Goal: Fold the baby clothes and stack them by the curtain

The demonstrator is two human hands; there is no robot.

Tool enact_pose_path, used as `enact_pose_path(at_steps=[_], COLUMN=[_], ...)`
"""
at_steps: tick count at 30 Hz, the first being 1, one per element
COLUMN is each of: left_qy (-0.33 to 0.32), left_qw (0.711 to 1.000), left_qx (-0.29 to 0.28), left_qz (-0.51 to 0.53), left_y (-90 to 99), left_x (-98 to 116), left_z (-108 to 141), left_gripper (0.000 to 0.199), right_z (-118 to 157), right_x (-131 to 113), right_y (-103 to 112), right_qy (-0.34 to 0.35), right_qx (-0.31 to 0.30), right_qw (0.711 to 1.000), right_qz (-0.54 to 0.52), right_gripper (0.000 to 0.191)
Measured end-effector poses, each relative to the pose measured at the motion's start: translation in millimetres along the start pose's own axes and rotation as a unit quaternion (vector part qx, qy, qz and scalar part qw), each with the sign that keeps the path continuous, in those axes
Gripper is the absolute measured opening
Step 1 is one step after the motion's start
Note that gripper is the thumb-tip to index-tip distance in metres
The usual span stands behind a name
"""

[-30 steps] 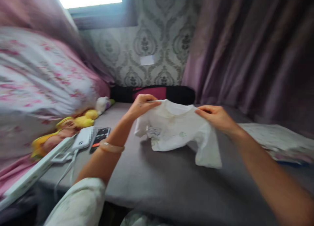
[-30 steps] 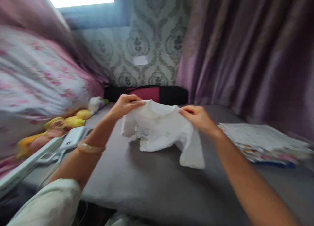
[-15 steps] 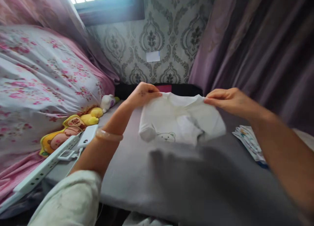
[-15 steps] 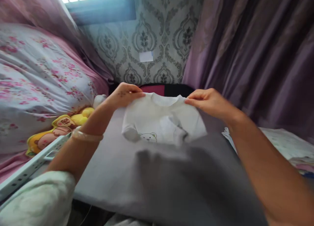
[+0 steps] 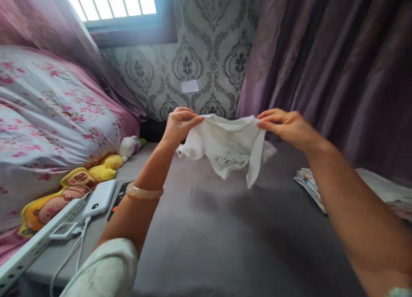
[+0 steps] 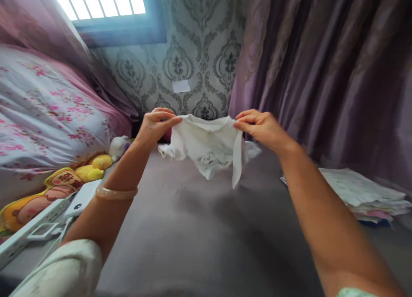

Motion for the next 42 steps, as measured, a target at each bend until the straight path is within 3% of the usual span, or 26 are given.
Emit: enact_pose_path(at_steps=[2, 5, 10, 14, 19, 22, 25, 31, 34, 37, 39, 42], left_qy=[0.031, 0.087, 0.148, 0.142, 0.133, 0.093, 0.001, -0.184, -0.215, -0.188, -0.152, -0.109], left_qw=[0.999, 0.994, 0.978, 0.979, 0.985, 0.993, 0.990, 0.934, 0.925, 0.943, 0.951, 0.949], left_qx=[-0.011, -0.063, -0.075, -0.031, 0.032, 0.067, 0.119, 0.148, 0.103, 0.010, -0.060, -0.166], left_qz=[0.027, 0.019, 0.130, 0.140, 0.101, 0.036, -0.073, -0.270, -0.297, -0.276, -0.261, -0.244], left_y=[-7.2, -20.1, -32.5, -39.4, -49.0, -49.5, -38.4, 10.2, 36.4, 46.0, 37.1, -0.2], left_x=[-5.3, -16.4, -31.7, -37.9, -39.5, -30.7, -11.0, 54.1, 85.8, 90.3, 70.3, 11.3], left_z=[0.1, 1.3, 5.6, 5.0, 4.3, 8.8, 19.2, 46.6, 50.5, 46.4, 45.8, 58.6], left_gripper=[0.029, 0.027, 0.031, 0.021, 0.014, 0.014, 0.015, 0.020, 0.018, 0.021, 0.027, 0.033], right_z=[-0.1, 2.2, 2.1, -4.0, -5.3, 2.9, 19.3, 59.7, 66.6, 57.5, 49.0, 46.9], right_x=[6.7, 21.5, 38.0, 45.2, 38.0, 23.8, 3.8, -55.0, -87.8, -91.3, -69.7, -13.8], right_y=[4.2, -3.9, -15.2, -18.7, -21.4, -23.7, -25.7, -7.7, 9.0, 16.9, 8.3, -28.9], right_qy=[-0.026, -0.089, -0.077, -0.058, -0.044, -0.014, 0.052, 0.156, 0.186, 0.124, 0.047, -0.037], right_qx=[0.044, 0.010, 0.032, 0.080, 0.142, 0.187, 0.211, 0.169, 0.130, 0.064, -0.007, -0.130], right_qw=[0.999, 0.996, 0.996, 0.995, 0.978, 0.963, 0.948, 0.924, 0.925, 0.955, 0.975, 0.972], right_qz=[-0.017, -0.016, -0.023, 0.021, 0.147, 0.195, 0.234, 0.305, 0.306, 0.260, 0.218, 0.193], right_gripper=[0.036, 0.041, 0.046, 0.048, 0.041, 0.038, 0.037, 0.031, 0.028, 0.026, 0.027, 0.028])
Point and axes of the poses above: each hand's wrist, its own z-axis away from the middle knuckle, its own y-axis out of the back of the hand, x = y × z, the point moved 5 cm from there along -z, towards the middle knuckle, and after that the axes turned 2 degrees about z, right-handed, at the moved point
